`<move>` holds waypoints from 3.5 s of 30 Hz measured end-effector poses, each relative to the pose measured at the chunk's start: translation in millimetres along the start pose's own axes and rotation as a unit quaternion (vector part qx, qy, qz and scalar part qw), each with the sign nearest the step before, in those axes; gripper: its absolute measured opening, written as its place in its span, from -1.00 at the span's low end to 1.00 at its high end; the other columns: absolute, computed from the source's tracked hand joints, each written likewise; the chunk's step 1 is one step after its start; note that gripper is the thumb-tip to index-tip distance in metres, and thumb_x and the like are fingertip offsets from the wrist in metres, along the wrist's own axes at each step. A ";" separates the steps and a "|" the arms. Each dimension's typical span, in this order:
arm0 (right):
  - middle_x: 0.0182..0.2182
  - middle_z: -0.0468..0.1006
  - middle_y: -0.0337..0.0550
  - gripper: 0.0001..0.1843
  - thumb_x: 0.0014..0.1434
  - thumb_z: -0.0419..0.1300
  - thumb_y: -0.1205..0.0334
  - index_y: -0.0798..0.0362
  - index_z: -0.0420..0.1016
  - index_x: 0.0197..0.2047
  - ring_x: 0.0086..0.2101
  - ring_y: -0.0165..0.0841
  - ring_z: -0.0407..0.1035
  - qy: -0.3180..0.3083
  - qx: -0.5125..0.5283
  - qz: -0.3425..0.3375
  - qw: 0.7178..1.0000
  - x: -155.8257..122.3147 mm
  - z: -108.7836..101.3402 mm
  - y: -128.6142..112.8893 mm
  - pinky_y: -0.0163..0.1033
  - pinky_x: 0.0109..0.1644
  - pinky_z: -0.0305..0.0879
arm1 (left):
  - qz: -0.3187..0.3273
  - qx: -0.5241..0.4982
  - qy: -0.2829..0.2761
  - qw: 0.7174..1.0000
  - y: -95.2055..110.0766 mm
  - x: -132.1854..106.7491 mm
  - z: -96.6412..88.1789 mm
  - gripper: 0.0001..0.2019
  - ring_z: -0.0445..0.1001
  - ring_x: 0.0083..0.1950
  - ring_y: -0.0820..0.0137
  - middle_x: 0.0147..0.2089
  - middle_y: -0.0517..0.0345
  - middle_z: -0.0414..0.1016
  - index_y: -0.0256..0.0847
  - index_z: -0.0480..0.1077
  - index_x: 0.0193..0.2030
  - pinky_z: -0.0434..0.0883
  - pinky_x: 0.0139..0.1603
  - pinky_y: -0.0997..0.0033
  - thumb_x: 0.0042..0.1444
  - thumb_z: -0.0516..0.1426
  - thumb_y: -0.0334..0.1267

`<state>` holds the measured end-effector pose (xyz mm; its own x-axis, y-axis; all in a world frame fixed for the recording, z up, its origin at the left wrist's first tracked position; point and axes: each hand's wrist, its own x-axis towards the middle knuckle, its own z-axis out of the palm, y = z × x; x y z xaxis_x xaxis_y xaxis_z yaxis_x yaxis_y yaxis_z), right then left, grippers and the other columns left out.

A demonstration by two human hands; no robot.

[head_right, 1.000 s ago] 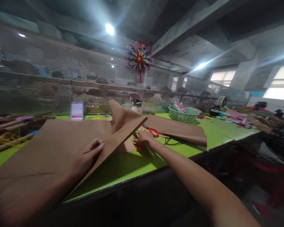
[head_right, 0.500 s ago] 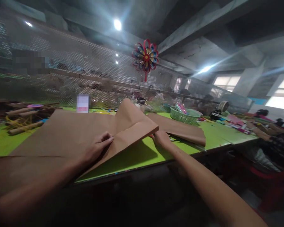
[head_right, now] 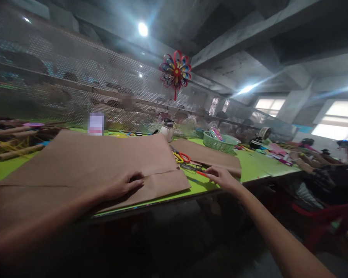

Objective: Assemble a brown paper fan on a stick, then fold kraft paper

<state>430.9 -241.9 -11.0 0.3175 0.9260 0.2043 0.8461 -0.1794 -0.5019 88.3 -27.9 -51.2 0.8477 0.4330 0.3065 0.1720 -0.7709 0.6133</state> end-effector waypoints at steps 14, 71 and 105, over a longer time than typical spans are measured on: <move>-0.19 0.56 -0.03 -0.59 0.12 0.12 -0.04 0.13 0.47 -0.14 -0.17 -0.19 0.43 0.004 0.035 -0.029 0.999 -2.7 24.9 17.4 -0.13 -0.06 0.32 | 0.040 0.044 -0.019 0.998 13.2 -7.3 -3.9 -0.66 0.44 -0.02 0.20 -0.01 0.01 0.51 -0.14 0.40 0.05 0.32 0.00 0.24 0.13 0.07 -0.20; -0.14 0.54 -0.05 -0.58 0.25 0.06 -0.01 -0.05 0.44 0.10 -0.12 -0.20 0.40 -0.055 -0.068 -0.130 0.988 -88.5 24.4 5.3 -0.09 -0.03 0.33 | 0.185 0.232 -0.155 0.942 40.2 22.1 42.4 -0.54 0.10 0.34 0.33 0.32 0.13 0.20 -0.18 0.22 0.25 0.02 0.29 0.31 0.35 -0.24 -0.13; -0.24 0.52 -0.08 -0.60 0.25 0.08 0.01 -0.04 0.45 0.08 -0.24 -0.29 0.41 -0.034 -0.057 -0.143 0.988 -83.4 27.5 -21.4 -0.18 -0.13 0.33 | 0.195 0.196 -0.142 0.951 36.4 23.7 43.7 -0.55 0.17 0.31 0.32 0.28 0.07 0.28 -0.19 0.24 0.24 0.07 0.27 0.33 0.33 -0.22 -0.15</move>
<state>374.6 -306.1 -40.4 0.0331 0.9639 0.2644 0.9409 0.0592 -0.3334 136.6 -66.1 -53.5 0.9768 -0.0221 0.2131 -0.0569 -0.9857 0.1586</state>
